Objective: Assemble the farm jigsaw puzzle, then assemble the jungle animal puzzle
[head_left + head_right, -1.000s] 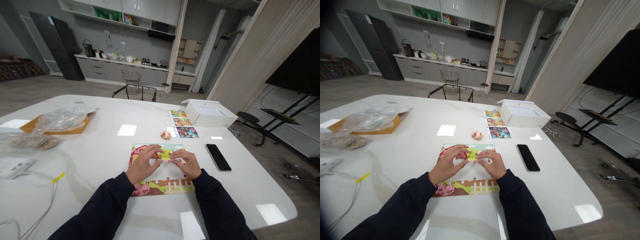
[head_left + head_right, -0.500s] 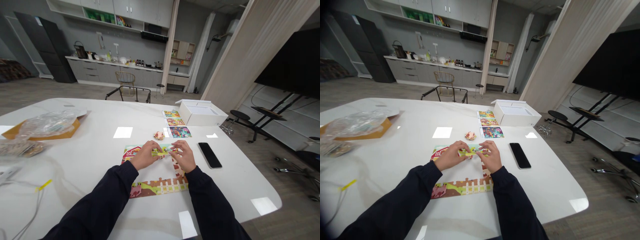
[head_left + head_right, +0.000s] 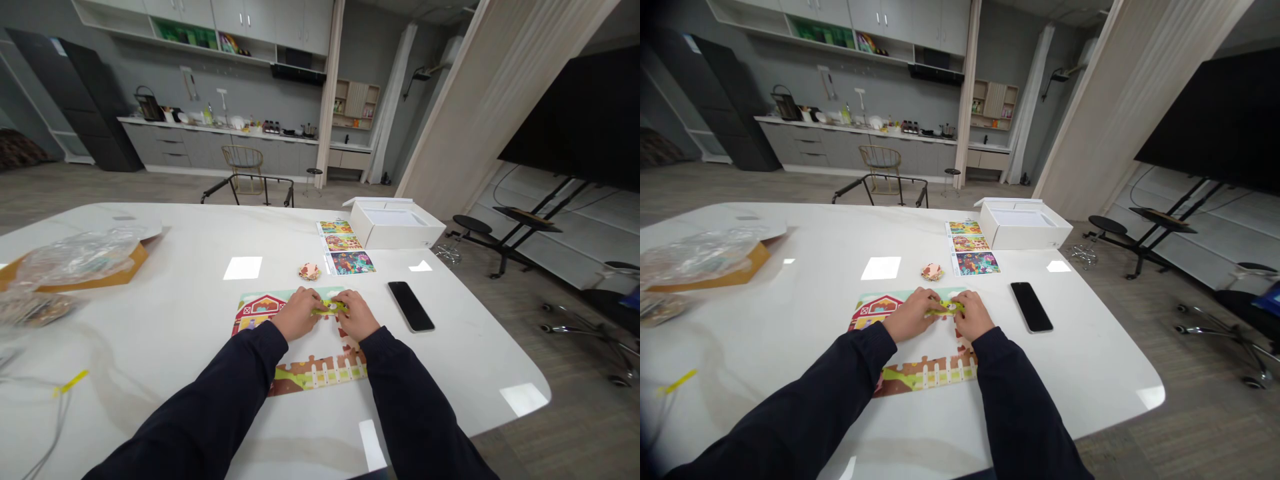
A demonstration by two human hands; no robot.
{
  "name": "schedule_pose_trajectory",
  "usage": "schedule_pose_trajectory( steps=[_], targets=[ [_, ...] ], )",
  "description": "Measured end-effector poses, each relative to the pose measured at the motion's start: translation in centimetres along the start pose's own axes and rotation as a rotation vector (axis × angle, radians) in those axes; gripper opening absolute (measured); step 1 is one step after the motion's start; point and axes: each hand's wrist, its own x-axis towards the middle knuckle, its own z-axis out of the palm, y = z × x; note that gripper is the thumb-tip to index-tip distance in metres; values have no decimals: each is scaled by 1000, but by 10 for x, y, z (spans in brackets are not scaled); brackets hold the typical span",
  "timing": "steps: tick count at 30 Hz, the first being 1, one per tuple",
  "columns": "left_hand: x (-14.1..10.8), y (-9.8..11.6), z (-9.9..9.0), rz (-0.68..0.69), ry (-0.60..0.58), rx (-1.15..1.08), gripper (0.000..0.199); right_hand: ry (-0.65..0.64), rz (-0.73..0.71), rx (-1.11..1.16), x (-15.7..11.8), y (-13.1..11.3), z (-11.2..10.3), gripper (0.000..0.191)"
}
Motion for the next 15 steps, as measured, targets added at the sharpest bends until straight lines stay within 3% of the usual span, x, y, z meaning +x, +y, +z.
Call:
schedule_pose_trajectory(
  steps=[5, 8, 11, 15],
  targets=[
    [-5, 13, -1, 36, -4, 163, 27, 4, 11, -1, 0, -3, -1, 34],
    [-10, 14, -6, 53, 5, 151, 27, 11, 11, 6, 0, -4, -1, 27],
    [-27, 0, -22, 56, 95, 63, 39, 22, 12, 12, 0, -3, 0, 25],
    [-76, -34, -51, 5, 241, -22, 26, 25, 13, 12, 1, -2, 1, 24]
  ],
)
